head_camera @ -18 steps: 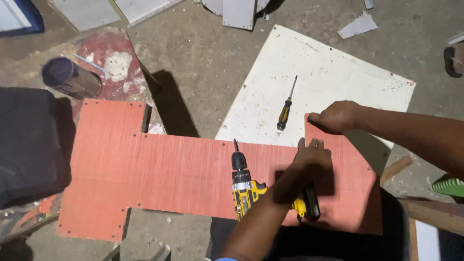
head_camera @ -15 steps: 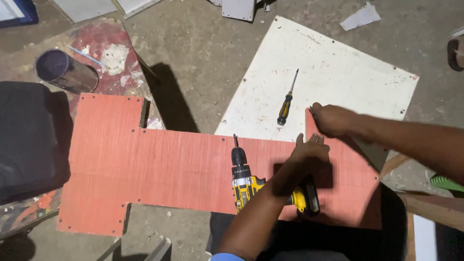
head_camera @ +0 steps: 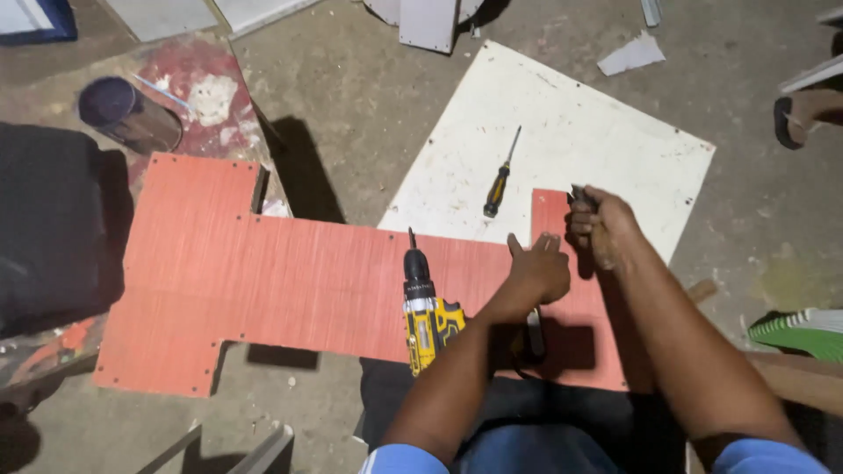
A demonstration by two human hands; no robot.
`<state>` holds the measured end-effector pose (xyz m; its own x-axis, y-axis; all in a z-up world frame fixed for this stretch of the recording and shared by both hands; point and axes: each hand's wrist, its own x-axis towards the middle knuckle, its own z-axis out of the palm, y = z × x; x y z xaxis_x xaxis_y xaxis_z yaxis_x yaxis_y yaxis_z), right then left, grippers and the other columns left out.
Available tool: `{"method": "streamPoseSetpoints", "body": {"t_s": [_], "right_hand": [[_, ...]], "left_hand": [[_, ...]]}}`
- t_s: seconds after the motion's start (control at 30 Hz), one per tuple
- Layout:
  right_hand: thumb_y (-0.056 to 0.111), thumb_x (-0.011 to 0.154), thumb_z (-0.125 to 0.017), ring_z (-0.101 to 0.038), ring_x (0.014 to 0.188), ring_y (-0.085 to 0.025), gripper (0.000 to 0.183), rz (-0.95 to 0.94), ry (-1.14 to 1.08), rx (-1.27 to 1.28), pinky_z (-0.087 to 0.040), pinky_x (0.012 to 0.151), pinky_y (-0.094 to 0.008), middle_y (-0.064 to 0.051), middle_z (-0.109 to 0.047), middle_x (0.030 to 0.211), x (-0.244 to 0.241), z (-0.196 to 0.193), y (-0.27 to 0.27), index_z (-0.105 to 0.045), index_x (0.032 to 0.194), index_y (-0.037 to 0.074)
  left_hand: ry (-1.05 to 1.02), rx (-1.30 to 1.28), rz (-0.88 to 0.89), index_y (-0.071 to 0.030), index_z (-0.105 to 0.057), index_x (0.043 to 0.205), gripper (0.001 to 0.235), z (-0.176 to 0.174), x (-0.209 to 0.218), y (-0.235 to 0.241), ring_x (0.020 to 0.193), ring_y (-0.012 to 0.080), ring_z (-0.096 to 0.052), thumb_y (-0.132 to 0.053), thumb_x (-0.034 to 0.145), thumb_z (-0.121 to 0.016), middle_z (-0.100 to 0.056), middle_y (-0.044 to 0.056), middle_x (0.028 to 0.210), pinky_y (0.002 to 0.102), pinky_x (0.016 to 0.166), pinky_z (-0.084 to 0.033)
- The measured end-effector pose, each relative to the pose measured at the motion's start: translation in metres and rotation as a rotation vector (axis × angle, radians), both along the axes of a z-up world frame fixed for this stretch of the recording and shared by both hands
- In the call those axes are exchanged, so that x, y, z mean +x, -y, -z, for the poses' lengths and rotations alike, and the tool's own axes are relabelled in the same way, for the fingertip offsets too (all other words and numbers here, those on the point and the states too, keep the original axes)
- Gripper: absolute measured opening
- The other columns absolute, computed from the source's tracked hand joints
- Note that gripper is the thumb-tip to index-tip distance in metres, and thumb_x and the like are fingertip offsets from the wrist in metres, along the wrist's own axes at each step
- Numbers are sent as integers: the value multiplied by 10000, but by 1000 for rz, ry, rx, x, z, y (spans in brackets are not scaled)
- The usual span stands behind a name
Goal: A person uses a power drill to make holes in a pink board and a scraper to clean the surface.
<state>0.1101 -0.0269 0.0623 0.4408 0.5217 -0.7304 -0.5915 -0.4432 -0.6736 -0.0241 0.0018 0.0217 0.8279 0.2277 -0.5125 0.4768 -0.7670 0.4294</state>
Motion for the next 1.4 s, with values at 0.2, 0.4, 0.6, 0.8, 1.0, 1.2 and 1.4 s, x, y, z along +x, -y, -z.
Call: {"method": "streamPoseSetpoints", "body": {"t_s": [0.2,0.4,0.6,0.8,1.0,1.2,1.4], "right_hand": [[338,1097,-406,-745,1041,-419,408,-1095,1161,-412,-587,870,-497,-225,-757,1148,34,7,3,-561,1426,154],[343,1055,-348,-708,1146,-406,348,-1529,1190,-404,-523,1071,-471,-156,-717,1224,33,-5,-4,-449,1344,179],[337,1048,-358,-756,872,-259,211,-1819,1651,-397,-602,832,-396,-69,-670,1012,68,35,-12,-419,1228,244],[304,1026,-403,-744,897,-207,287,-1980,1854,-368,-602,842,-343,-32,-644,1044,58,5,-28,-389,1312,278],[354,1038,-372,-744,942,-251,346,-1999,1661,-392,-613,860,-385,-57,-647,1075,49,-39,-31,-361,1379,301],[348,1042,-344,-730,919,-238,345,-2039,1648,-420,-604,839,-376,-37,-629,1067,51,-31,-36,-349,1387,331],[294,1031,-315,-736,959,-193,361,-2176,1614,-428,-603,873,-359,-17,-654,1077,22,-79,-54,-378,1387,297]], "left_hand": [[-18,15,-6,-123,-555,1460,533,-11,-3,1,1568,287,-247,-158,970,-349,-317,109,1686,807,1131,-35],[-36,-3,-24,-136,-540,1476,541,-11,-2,2,1578,266,-224,-159,969,-352,-295,79,1699,815,1142,-20],[-65,-19,-3,-137,-537,1481,548,-13,0,-4,1579,263,-217,-146,954,-386,-301,72,1698,819,1144,-36],[-59,-54,38,-131,-538,1484,518,3,0,-15,1588,261,-192,-210,978,-459,-294,77,1701,839,1136,-52],[-92,-99,27,-162,-488,1518,537,-26,-7,-17,1589,237,-153,-190,986,-421,-262,45,1712,844,1122,-40],[-104,-117,19,-182,-450,1541,522,-15,-2,-16,1597,213,-104,-197,1021,-405,-214,24,1729,853,1114,22],[-86,-73,27,-214,-470,1519,456,9,4,-14,1591,204,-125,-293,1073,-416,-243,11,1715,859,1121,-6]]}}
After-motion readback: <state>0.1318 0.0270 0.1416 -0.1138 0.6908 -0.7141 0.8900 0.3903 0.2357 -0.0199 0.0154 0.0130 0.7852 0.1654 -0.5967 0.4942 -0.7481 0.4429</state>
